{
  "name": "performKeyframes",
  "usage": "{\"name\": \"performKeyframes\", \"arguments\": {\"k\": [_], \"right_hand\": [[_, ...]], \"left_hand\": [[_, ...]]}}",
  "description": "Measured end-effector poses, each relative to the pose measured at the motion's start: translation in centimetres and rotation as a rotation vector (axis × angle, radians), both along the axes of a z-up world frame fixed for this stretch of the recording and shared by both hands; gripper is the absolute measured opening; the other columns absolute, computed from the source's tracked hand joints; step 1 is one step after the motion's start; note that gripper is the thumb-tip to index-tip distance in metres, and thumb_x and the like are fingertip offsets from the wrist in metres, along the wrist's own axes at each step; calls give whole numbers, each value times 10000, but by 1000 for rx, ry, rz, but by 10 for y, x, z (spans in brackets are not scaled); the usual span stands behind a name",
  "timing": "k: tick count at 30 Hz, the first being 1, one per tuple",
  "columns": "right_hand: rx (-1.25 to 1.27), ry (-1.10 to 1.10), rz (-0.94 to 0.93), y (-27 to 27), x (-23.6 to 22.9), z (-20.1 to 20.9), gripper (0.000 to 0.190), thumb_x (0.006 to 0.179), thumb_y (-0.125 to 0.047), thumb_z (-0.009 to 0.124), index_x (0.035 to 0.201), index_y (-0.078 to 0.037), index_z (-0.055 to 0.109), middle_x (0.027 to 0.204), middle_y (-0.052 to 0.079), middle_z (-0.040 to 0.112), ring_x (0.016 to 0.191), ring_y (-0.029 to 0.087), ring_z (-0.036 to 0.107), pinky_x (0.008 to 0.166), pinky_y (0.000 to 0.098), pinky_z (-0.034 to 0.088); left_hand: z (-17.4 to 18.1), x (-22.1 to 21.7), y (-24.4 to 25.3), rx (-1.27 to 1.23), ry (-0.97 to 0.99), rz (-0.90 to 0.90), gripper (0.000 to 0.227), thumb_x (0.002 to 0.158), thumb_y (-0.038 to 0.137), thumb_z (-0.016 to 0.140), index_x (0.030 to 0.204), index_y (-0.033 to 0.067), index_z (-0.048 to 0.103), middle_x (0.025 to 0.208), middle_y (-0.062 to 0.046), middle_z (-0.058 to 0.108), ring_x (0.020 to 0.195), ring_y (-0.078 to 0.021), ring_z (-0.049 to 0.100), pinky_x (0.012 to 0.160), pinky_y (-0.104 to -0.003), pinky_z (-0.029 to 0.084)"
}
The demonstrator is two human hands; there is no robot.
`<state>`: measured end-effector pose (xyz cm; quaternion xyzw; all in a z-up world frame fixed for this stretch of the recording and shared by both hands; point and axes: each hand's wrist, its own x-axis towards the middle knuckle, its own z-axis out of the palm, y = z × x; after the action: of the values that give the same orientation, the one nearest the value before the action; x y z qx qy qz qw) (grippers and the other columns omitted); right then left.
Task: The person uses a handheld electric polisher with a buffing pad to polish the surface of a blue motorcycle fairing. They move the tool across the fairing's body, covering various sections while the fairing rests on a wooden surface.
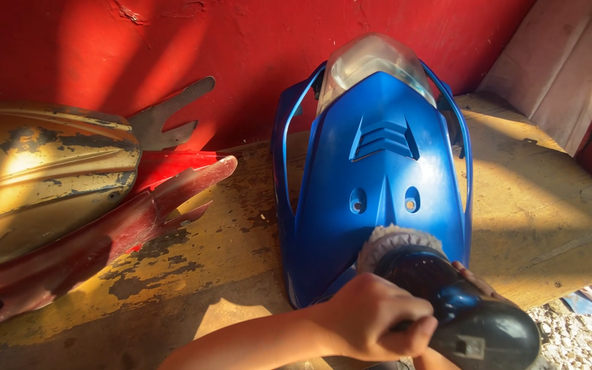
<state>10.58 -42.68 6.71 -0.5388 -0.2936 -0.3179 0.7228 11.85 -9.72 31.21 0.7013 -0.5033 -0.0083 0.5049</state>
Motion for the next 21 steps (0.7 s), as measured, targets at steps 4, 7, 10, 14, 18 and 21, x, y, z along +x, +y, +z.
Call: {"name": "performKeyframes", "arguments": {"k": [4,7,10,14,18,21], "right_hand": [[255,461,250,-81,-23,-44,517,1083,-385,345,1446,-44,482,1576,267,446,1552,449,345,1260,617,236],[355,710,168,-90,-24,-49,653,1034,-454,214,1451,0,430,1606,245,395,1541,441,289,1217,596,189],[322,513,89,-45,-20,-26,586,1046,-436,242,1482,-73,391,1620,245,396,1537,468,312,1235,629,227],[353,217,43,-29,-31,-39,472,1096,-415,313,1498,-174,375,1610,285,401,1518,527,340,1253,687,259],[712,488,333,-105,-42,-60,615,1102,-468,293,1520,-23,369,1613,337,383,1495,540,318,1210,663,207],[951,637,591,-130,-44,-86,769,1120,-500,281,1568,120,355,1637,366,381,1499,543,310,1203,643,182]], "left_hand": [[-3,-16,-21,-82,-51,-44,342,1128,331,536,894,102,638,734,-76,643,720,-267,694,708,-346,561],[-4,-14,-37,-62,-57,-54,340,1147,339,556,920,106,652,724,-78,640,721,-272,687,716,-345,561],[-1,-7,-47,-41,-100,-46,359,1140,355,569,893,108,655,697,-88,642,690,-268,689,674,-350,555],[0,-6,-48,-62,-142,17,384,1126,377,531,896,96,658,707,-119,650,697,-291,692,660,-381,551],[-21,-17,-62,17,-76,-70,458,1175,411,499,851,107,610,699,-101,647,727,-277,698,733,-380,568],[-31,-15,-83,1,-96,-112,461,1203,436,468,921,106,626,732,-114,654,768,-293,702,770,-392,568]]}}
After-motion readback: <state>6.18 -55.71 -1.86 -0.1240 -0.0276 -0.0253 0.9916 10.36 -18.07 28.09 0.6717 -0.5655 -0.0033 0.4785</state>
